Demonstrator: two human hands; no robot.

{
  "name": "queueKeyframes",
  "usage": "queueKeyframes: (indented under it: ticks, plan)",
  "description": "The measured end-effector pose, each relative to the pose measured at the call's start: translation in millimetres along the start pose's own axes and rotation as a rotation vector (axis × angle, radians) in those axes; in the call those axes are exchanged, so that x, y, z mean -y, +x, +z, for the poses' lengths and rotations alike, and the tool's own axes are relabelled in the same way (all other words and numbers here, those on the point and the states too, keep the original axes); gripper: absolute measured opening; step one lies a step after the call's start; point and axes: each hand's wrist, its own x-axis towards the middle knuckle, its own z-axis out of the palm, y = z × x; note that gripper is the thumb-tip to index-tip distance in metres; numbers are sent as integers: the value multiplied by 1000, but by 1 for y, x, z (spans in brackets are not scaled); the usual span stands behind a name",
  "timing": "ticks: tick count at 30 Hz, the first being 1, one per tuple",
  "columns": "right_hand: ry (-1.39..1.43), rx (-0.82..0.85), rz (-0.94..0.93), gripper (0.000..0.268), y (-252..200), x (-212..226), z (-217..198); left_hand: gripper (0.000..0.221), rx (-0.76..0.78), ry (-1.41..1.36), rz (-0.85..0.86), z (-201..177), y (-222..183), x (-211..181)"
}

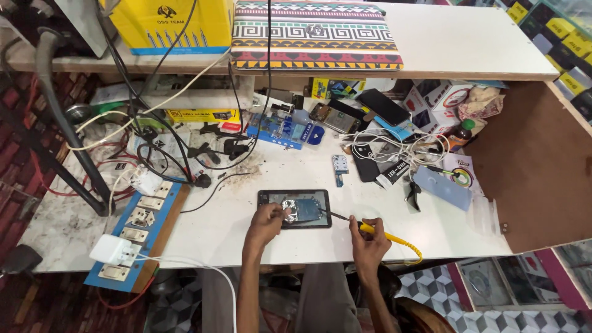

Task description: The person uses a soldering iron to work on the exposed circuit board of a disassembled tablet. They repeatedly apply the soldering iron to various points on the board while holding the device steady with the other hand.

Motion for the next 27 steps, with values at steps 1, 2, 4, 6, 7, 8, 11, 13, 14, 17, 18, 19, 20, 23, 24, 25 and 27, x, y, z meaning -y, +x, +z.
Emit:
queueKeyframes:
  ticks: [1,2,4,6,7,8,11,13,14,17,18,19,20,23,24,25,27]
  plan:
    - [-12,-9,-12,29,1,0,-1,27,-18,-47,79,1,3,4]
    - [-25,-18,-24,29,2,0,-1,25,-35,-93,157,2,5,9]
    - [-54,-23,-27,30,2,-1,-3,27,-34,-96,257,4,11,16]
    - [-46,-13,-13,30,-1,-2,-6,42,-7,-5,295,4,11,21]
    - [-20,-6,-3,30,0,-2,-5,40,-6,-11,231,3,10,20]
    - [5,2,7,29,0,-2,-5,37,-4,-17,167,3,9,17]
    - [4,3,-4,28,0,-1,-3,32,15,-51,65,0,2,1]
    - [-10,-4,-28,28,2,0,-2,29,13,-56,38,-2,-4,-12]
    - [-18,-8,-40,28,2,0,-2,27,1,-46,28,-1,-6,-18]
    - [1,15,-6,28,0,-2,-3,25,-33,5,-14,1,-14,-27]
    - [-11,17,-5,28,-2,-3,-3,25,-44,26,-30,1,-16,-28]
    - [-22,17,-6,28,-2,-4,-3,25,-48,26,-10,2,-17,-29]
    - [-34,17,-6,28,-3,-4,-3,25,-52,26,11,3,-19,-29]
    - [-3,-10,-35,30,-1,-3,-3,28,-87,111,6,7,-20,-31]
    - [-6,-11,-31,30,0,-2,-2,30,-102,153,-10,8,-19,-31]
    - [-9,-12,-28,30,0,-2,-2,30,-94,148,-10,9,-18,-30]
    - [-8,-9,-18,30,0,-1,-2,30,-75,138,-15,12,-14,-26]
